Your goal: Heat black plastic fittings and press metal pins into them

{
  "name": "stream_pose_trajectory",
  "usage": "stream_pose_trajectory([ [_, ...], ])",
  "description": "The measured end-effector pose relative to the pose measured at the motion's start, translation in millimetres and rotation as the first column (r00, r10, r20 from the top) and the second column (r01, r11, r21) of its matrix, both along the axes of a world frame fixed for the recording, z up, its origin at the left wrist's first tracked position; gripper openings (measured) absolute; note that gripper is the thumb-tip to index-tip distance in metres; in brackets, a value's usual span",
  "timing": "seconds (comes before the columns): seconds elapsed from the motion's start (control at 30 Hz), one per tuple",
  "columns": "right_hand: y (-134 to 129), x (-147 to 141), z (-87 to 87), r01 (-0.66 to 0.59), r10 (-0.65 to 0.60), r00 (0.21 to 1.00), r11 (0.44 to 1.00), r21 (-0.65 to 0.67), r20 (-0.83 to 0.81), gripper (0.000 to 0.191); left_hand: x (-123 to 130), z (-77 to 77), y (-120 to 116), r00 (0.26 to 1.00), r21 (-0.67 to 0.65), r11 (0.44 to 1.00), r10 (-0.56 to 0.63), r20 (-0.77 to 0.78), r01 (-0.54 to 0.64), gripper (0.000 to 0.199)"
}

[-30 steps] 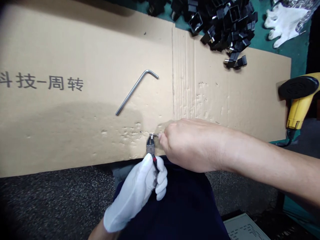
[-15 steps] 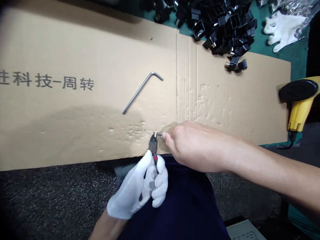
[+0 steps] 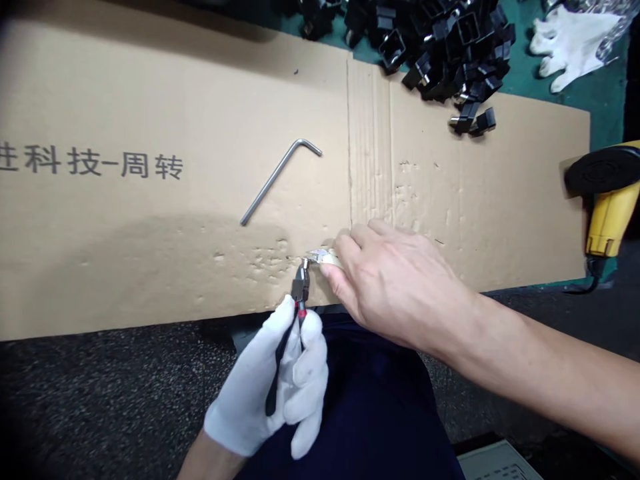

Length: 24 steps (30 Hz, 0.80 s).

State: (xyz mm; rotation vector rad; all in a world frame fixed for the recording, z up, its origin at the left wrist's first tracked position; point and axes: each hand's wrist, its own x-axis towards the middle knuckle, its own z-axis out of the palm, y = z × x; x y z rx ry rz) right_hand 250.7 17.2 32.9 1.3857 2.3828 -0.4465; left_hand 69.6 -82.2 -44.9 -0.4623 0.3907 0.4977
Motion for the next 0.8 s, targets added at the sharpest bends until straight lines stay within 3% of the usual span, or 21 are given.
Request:
stream_pose_trajectory([
  [0.17, -1.0, -0.7, -7.3, -0.149, 0.141, 0.985, 0.986, 0.070, 0.101, 0.037, -4.9, 6.6, -1.1, 0.990, -0.110, 0.991, 0.088, 0.107, -0.076, 0.048],
  [0.33, 2.5, 0.9, -8.6, -0.251, 0.239, 0.963, 0.963, 0.096, 0.128, 0.037, -7.3, 6.5, -0.3, 0.979, -0.128, 0.986, 0.123, 0.165, -0.102, 0.050],
  [0.8, 5.3, 0.9, -10.9, -0.306, 0.288, 0.949, 0.942, 0.139, 0.130, 0.036, -9.3, 5.9, 2.6, 0.950, -0.163, 0.980, 0.152, 0.273, -0.110, 0.054],
])
